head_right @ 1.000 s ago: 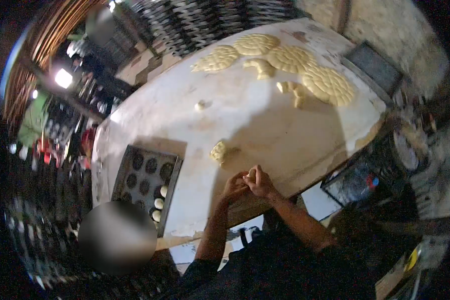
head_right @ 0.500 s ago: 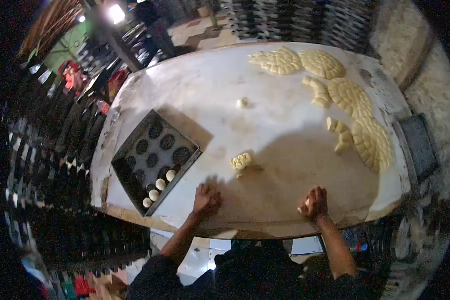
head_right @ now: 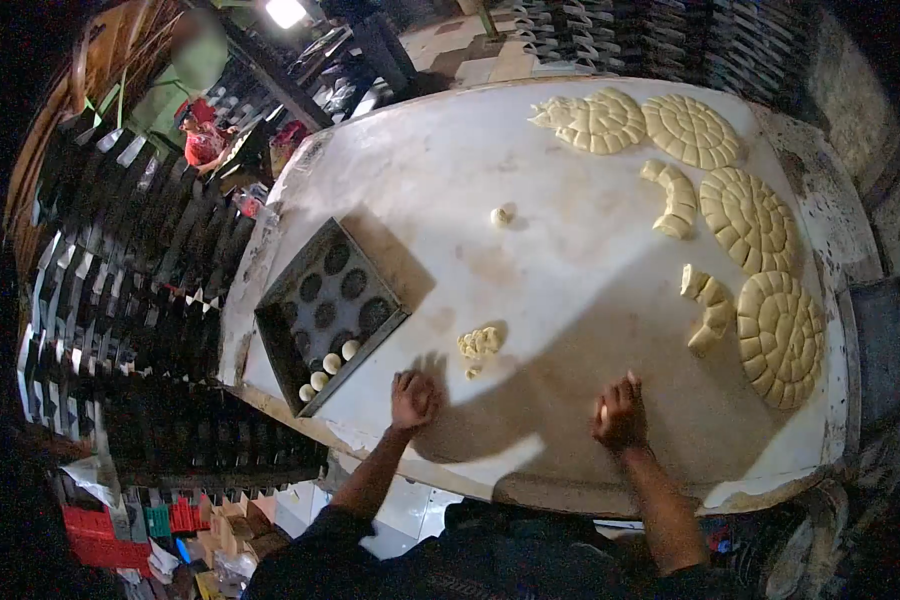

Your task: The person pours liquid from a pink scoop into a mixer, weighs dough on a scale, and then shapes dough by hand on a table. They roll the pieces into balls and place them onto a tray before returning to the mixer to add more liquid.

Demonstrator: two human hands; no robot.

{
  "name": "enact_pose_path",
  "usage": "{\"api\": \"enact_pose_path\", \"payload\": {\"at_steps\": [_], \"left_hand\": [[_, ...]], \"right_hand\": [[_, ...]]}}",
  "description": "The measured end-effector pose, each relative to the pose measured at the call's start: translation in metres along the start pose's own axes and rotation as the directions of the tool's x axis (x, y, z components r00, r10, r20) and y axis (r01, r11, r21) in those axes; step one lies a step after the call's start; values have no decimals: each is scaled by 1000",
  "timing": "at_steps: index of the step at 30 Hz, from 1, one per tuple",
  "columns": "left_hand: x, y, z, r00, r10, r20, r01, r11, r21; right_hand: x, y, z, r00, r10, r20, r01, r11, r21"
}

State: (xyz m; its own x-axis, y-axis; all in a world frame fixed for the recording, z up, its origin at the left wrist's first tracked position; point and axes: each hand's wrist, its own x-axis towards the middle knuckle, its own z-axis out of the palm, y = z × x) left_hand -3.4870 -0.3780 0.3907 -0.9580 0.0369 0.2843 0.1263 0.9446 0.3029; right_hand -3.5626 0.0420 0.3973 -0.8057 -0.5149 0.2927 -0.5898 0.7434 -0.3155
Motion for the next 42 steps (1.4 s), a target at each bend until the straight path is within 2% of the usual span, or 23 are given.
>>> {"api": "enact_pose_path", "payload": {"at_steps": [4, 6, 9, 11, 12, 13, 15, 16, 18, 20, 21, 22, 24, 26, 27, 28, 29, 32, 33, 34, 37, 39, 42], "left_hand": [[37, 69, 26, 969, -245, -37, 222, 927, -303], [3, 85, 23, 995, -91, 46, 99, 972, -214], [-42, 50, 15, 989, 112, 95, -107, 993, -52], [-42, 6, -6, 995, 60, 82, -64, 997, 45], [-33, -9, -19, 1000, -11, 14, 11, 1000, 13], [-6, -16, -21, 991, -130, 12, 131, 991, -43], [34, -15, 0, 992, -45, -121, 39, 998, -50], [50, 1, 9, 965, -179, -189, 129, 960, -250], [57, 29, 14, 941, -307, -145, 204, 852, -482], [30, 49, 12, 976, -211, 58, 209, 820, -532], [19, 51, -2, 987, 34, 160, 26, 934, -356], [-18, 42, 8, 991, 108, 84, -76, 943, -325], [-52, 15, 11, 981, 192, 6, -180, 935, -306], [-67, -22, -19, 950, 275, 146, -217, 921, -324], [-50, -31, -52, 972, 33, 232, 73, 898, -433], [-22, -44, -84, 919, -194, 342, 353, 789, -503], [-4, -67, -95, 957, -236, 171, 291, 789, -541], [58, -122, -123, 944, -273, -187, 165, 879, -448], [74, -144, -111, 946, -319, -55, 263, 856, -445], [79, -162, -93, 929, -362, 75, 358, 829, -430], [80, -179, -73, 917, -355, 180, 389, 896, -212], [80, -175, -86, 894, -391, 222, 441, 857, -268], [75, -176, -87, 849, -408, 335, 501, 824, -266]], "right_hand": [[26, -45, 33, 986, 155, -63, -148, 983, 108], [4, -54, 30, 986, 147, -76, -139, 984, 110], [-30, -17, 8, 992, -103, 67, 80, 957, 280], [-37, 26, 14, 822, 406, 399, -565, 661, 494], [-20, 29, 14, 946, 310, 99, -325, 917, 232], [7, 30, 12, 987, 77, -142, -97, 986, -138], [44, 14, 28, 947, 246, -206, -273, 956, -112], [52, 0, 37, 872, 406, -274, -441, 894, -77], [55, -30, 46, 850, 461, -254, -471, 882, 24], [44, -54, 47, 821, 519, -238, -504, 855, 124], [28, -64, 41, 903, 385, -191, -367, 922, 125], [14, -71, 36, 958, 245, -147, -226, 965, 135], [0, -64, 11, 966, 241, -97, -242, 970, 3], [-2, -67, -21, 713, 648, 268, -680, 732, 38], [0, -70, -18, 710, 654, 262, -682, 731, 21], [5, -72, -9, 512, 789, 339, -858, 491, 150], [13, -73, 2, 296, 849, 438, -947, 199, 253], [105, -177, 34, 701, 546, 458, -683, 333, 650], [152, -226, 28, 783, 470, 408, -621, 547, 562], [181, -248, 46, 948, 270, 167, -318, 813, 488], [278, -320, 63, 985, -114, -127, 164, 839, 519], [310, -327, 105, 981, -171, -88, 191, 815, 547], [305, -304, 134, 952, -299, 61, 286, 945, 162]]}}
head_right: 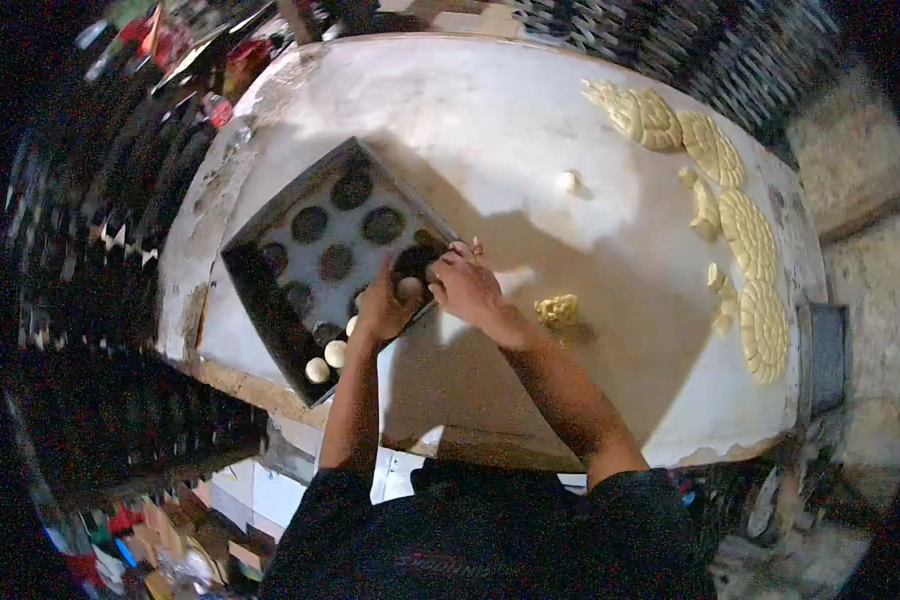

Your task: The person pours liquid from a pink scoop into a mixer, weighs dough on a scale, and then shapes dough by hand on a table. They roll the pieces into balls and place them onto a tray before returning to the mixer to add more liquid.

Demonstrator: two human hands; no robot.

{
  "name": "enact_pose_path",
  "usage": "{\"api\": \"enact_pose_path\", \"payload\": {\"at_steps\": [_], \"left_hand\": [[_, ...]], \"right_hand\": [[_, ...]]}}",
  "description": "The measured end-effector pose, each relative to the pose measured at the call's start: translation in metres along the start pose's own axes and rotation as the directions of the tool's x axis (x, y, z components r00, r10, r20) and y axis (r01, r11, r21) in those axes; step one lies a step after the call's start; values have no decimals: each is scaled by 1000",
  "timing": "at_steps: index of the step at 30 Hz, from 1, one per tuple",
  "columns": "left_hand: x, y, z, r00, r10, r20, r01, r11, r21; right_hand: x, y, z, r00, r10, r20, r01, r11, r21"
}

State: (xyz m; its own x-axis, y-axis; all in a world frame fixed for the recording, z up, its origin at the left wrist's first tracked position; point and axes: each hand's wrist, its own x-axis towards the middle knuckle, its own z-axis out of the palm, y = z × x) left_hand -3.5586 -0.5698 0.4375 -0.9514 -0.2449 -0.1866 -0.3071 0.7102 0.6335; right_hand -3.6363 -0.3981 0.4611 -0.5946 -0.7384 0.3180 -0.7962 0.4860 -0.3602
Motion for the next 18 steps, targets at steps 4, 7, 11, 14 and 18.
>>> {"api": "enact_pose_path", "payload": {"at_steps": [4, 7, 11, 14, 18], "left_hand": [[-31, 48, 13, 843, 147, -517, -163, 987, 16], [-36, 133, 103, 743, 311, -592, -532, 811, -242], [-56, 277, 233, 777, 584, 235, -521, 806, -282], [-21, 378, 322, 538, 801, 263, -726, 599, -339], [95, 470, 423, 445, 858, 259, -848, 496, -187]], "right_hand": [[-95, 19, -48, 932, 172, -318, -82, 957, 277], [-219, 75, -70, 767, 476, -430, -462, 875, 144], [-381, 149, -113, 541, 710, -452, -730, 663, 167], [-470, 190, -152, 422, 728, -540, -768, 604, 213], [-504, 197, -161, 299, 776, -556, -746, 553, 372]]}}
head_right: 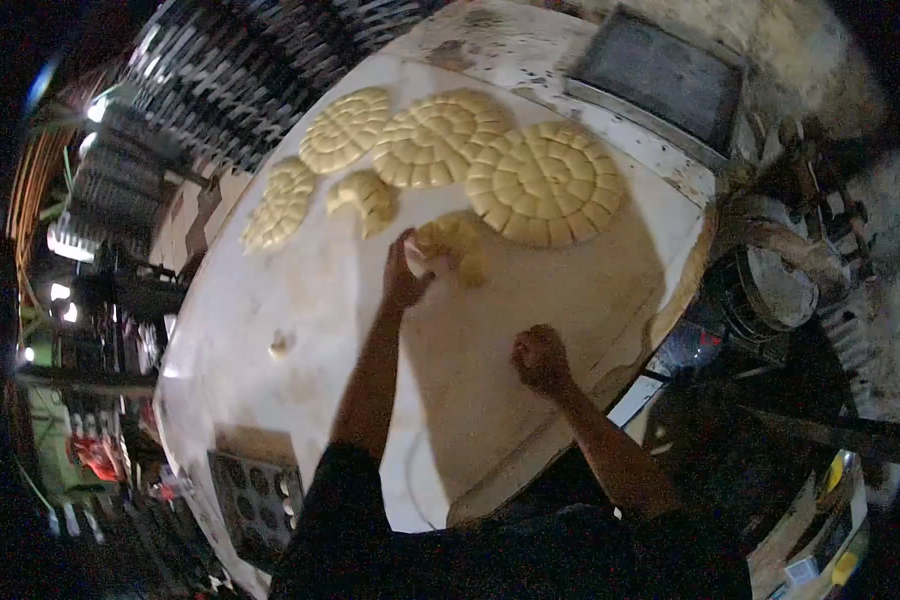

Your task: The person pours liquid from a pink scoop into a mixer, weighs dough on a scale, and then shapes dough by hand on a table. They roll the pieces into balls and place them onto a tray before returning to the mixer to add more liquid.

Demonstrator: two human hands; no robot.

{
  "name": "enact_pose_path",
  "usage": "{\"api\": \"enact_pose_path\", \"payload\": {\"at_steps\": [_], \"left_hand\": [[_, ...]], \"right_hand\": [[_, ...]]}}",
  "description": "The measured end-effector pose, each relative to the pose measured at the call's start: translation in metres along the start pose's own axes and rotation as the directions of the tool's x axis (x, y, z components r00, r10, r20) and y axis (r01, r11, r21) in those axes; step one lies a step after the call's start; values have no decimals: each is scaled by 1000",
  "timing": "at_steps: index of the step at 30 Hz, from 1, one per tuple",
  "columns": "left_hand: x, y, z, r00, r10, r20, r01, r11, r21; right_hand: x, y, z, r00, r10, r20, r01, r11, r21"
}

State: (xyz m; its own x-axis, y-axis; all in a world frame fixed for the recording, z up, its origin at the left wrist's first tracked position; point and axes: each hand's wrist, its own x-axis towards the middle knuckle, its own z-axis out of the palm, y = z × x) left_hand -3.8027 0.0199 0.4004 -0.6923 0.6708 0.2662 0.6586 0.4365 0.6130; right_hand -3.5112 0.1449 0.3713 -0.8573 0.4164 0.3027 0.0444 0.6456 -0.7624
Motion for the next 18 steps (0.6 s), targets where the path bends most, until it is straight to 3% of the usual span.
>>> {"api": "enact_pose_path", "payload": {"at_steps": [4, 6, 7, 9, 10, 11, 12, 13, 14, 15, 16, 17, 18], "left_hand": [[68, 0, 19, 973, 54, 223, -78, 992, 98], [68, 9, 12, 870, -95, 483, 151, 986, -77], [59, 14, 9, 865, -99, 492, 147, 987, -60], [23, 21, 3, 755, -311, 577, 470, 870, -147], [-5, 11, 7, 865, -284, 413, 287, 956, 56], [-47, -13, 12, 912, -120, 392, 37, 976, 214], [-93, -43, 40, 995, -101, -24, 103, 925, 366], [-114, 16, 4, 882, -367, 294, 366, 929, 62], [-157, 7, -2, 837, -422, 349, 442, 897, 25], [-211, -10, 6, 919, -382, 100, 340, 894, 293], [-235, 47, -30, 812, -531, 243, 485, 845, 225], [-266, 75, -53, 761, -604, 235, 525, 787, 322], [-303, 74, -63, 753, -622, 214, 554, 775, 306]], "right_hand": [[0, -6, -2, 996, -42, -83, 49, 994, 93], [-2, -4, 2, 995, 11, -96, -2, 995, 95], [-2, -4, 4, 994, 19, -105, -8, 994, 111], [0, -3, 7, 990, 1, -144, 5, 999, 40], [0, -5, 8, 990, -11, -140, 18, 998, 55], [2, -8, 7, 990, -14, -143, 14, 1000, 1], [4, -12, 5, 989, -22, -149, 14, 998, -57], [4, -15, 4, 988, -44, -145, 37, 998, -53], [3, -17, 3, 991, -55, -123, 47, 997, -65], [2, -19, 0, 993, -65, -98, 58, 995, -77], [2, -11, 5, 991, -82, -104, 73, 994, -86], [-1, -5, 12, 990, -99, -105, 89, 992, -93], [-5, -11, 13, 989, -124, -77, 117, 989, -92]]}}
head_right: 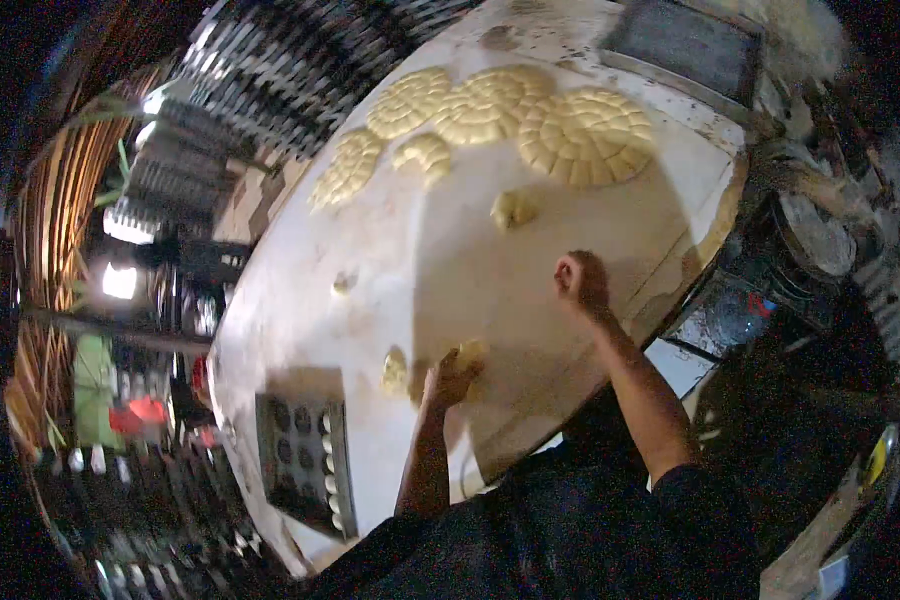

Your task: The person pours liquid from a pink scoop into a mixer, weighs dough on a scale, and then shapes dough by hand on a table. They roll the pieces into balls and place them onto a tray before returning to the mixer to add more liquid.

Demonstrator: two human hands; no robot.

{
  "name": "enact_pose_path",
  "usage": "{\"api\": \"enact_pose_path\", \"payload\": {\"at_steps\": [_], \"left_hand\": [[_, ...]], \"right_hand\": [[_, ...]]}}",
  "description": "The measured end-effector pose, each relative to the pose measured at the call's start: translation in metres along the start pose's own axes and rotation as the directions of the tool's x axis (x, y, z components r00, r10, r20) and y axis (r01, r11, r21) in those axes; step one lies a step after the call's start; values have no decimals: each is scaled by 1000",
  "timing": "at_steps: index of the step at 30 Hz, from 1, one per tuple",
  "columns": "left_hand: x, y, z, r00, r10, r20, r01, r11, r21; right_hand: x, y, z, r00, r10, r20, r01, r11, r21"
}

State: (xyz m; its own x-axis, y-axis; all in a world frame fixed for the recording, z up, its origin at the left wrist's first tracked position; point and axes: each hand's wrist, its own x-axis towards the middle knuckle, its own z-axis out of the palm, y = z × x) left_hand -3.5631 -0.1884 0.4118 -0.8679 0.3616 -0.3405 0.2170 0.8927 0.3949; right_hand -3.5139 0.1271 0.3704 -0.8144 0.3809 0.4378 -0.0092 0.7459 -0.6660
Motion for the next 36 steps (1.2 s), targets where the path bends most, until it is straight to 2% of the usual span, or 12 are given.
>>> {"api": "enact_pose_path", "payload": {"at_steps": [4, 6, 7, 10, 22, 23, 24, 26, 27, 28, 32, 36], "left_hand": [[-93, -88, 10, 991, 90, -95, -97, 992, -74], [-126, -87, 8, 962, -73, -263, -252, 136, -958], [-137, -75, 0, 959, -100, -264, -254, 108, -961], [-155, -49, -22, 764, -163, -624, -625, 50, -779], [-178, -140, 38, 577, -492, -652, -516, 399, -758], [-191, -160, 43, 764, -462, -450, -146, 555, -819], [-194, -166, 28, 847, -78, -525, -52, 972, -229], [-180, -189, 9, 858, 149, -491, -68, 981, 180], [-172, -154, -36, 889, -195, -415, 146, 978, -147], [-149, -168, -36, 789, 100, -607, -15, 989, 144], [-68, -135, -25, 742, -94, -664, 11, 992, -128], [-102, -69, 23, 773, -141, -618, -58, 955, -290]], "right_hand": [[-50, -43, 45, 941, 313, 128, -337, 904, 262], [-101, -87, 67, 918, -15, 397, -205, 838, 505], [-124, -129, 81, 855, -338, 394, -4, 755, 656], [-156, -249, 86, 718, -113, 687, -633, 302, 712], [-90, -168, 1, 812, 527, 249, -546, 535, 645], [-87, -139, -10, 810, 529, 252, -547, 530, 648], [-89, -102, -19, 949, 162, 269, -260, 886, 383], [-70, -64, -23, 889, -206, 409, 175, 978, 114], [-55, -53, -21, 812, -300, 500, 345, 938, 1], [-39, -45, -18, 715, -366, 596, 512, 855, -89], [7, -81, 45, 850, -260, 458, 302, 953, -20], [-62, -99, 50, 626, -500, 598, 518, 840, 160]]}}
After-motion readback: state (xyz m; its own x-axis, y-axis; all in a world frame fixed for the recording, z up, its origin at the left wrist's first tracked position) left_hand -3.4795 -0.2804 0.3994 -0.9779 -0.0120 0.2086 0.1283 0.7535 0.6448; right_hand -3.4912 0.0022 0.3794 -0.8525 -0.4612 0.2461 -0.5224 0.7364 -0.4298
